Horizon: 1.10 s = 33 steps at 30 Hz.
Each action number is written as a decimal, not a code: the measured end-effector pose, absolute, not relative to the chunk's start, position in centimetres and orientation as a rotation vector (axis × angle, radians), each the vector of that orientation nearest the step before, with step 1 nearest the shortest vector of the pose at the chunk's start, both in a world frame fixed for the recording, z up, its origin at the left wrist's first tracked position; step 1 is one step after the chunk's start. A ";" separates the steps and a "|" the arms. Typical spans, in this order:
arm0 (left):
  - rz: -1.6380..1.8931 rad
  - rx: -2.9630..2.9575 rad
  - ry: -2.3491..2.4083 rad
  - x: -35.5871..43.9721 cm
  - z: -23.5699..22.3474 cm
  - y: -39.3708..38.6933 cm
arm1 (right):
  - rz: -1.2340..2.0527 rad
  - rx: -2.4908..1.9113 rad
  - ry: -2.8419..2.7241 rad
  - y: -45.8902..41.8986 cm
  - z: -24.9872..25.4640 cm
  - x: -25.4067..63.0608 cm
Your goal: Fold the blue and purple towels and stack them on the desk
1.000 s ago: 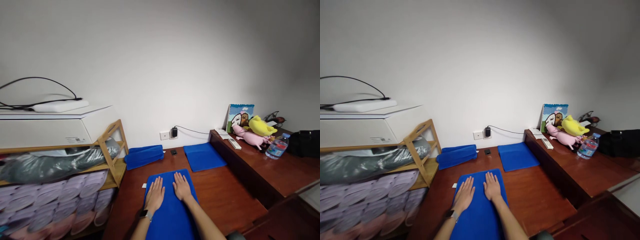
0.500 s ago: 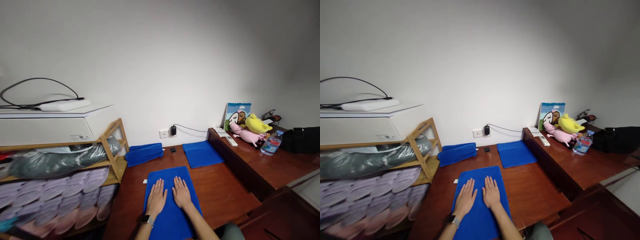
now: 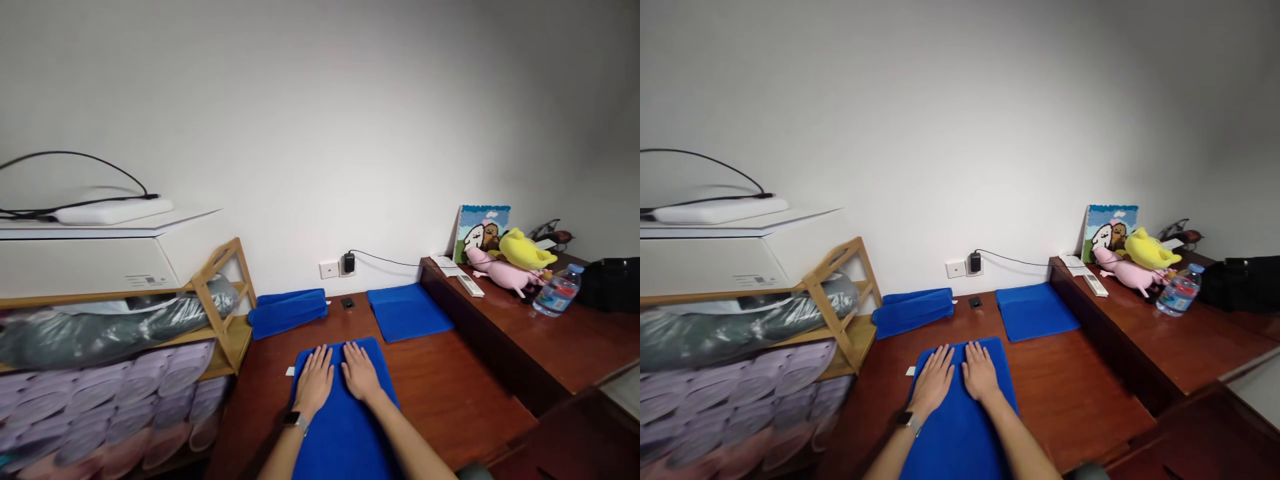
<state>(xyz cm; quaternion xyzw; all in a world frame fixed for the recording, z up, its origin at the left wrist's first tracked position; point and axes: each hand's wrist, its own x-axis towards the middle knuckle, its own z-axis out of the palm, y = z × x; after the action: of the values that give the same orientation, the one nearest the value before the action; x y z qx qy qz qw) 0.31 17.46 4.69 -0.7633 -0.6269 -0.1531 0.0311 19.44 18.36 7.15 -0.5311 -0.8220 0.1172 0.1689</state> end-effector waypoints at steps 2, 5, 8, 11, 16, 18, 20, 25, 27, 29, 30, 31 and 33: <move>-0.388 -2.391 -1.972 1.4 4.9 19.3 | 0.387 -1.469 -2.383 19.7 6.8 17.6; -0.374 -2.340 -2.036 0.9 3.9 20.6 | 0.373 -1.501 -2.394 21.2 5.8 18.1; -0.398 -2.227 -2.103 -1.3 2.8 20.6 | 0.305 -1.659 -2.340 22.2 5.3 21.4; -0.375 -2.173 -2.161 -3.3 2.7 20.5 | 0.310 -1.824 -2.280 22.9 5.8 24.6; -0.399 -2.198 -2.131 -2.5 3.7 19.5 | 0.322 -1.889 -2.224 22.2 7.2 24.3; -0.468 -2.261 -2.031 -0.9 3.4 18.3 | 0.269 -1.778 -2.206 20.5 7.0 22.4; -0.485 -2.345 -1.941 0.7 2.8 16.7 | 0.265 -1.605 -2.239 18.3 6.2 20.4; -0.422 -2.373 -1.992 -0.2 1.4 13.7 | 0.343 -1.544 -2.298 14.1 4.4 19.6; -0.412 -2.307 -2.060 -2.7 1.3 13.0 | 0.321 -1.648 -2.280 13.9 4.7 21.6; -0.404 -2.255 -2.106 -5.3 1.4 12.4 | 0.323 -1.766 -2.250 14.3 5.2 24.1; -0.397 -2.242 -2.125 -6.3 1.5 12.1 | 0.341 -1.806 -2.236 14.5 5.5 25.3; -0.391 -2.235 -2.143 -7.1 1.7 11.7 | 0.372 -1.828 -2.222 14.6 5.8 26.4; -0.392 -2.228 -2.169 -7.4 2.1 10.9 | 0.437 -1.820 -2.171 14.5 5.9 28.0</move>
<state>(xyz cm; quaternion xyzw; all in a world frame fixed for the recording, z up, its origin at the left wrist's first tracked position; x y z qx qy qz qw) -7.43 10.89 2.10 -0.7110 -0.6919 -0.1251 0.0038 28.03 14.52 5.91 -0.6290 -0.7502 0.1509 0.1371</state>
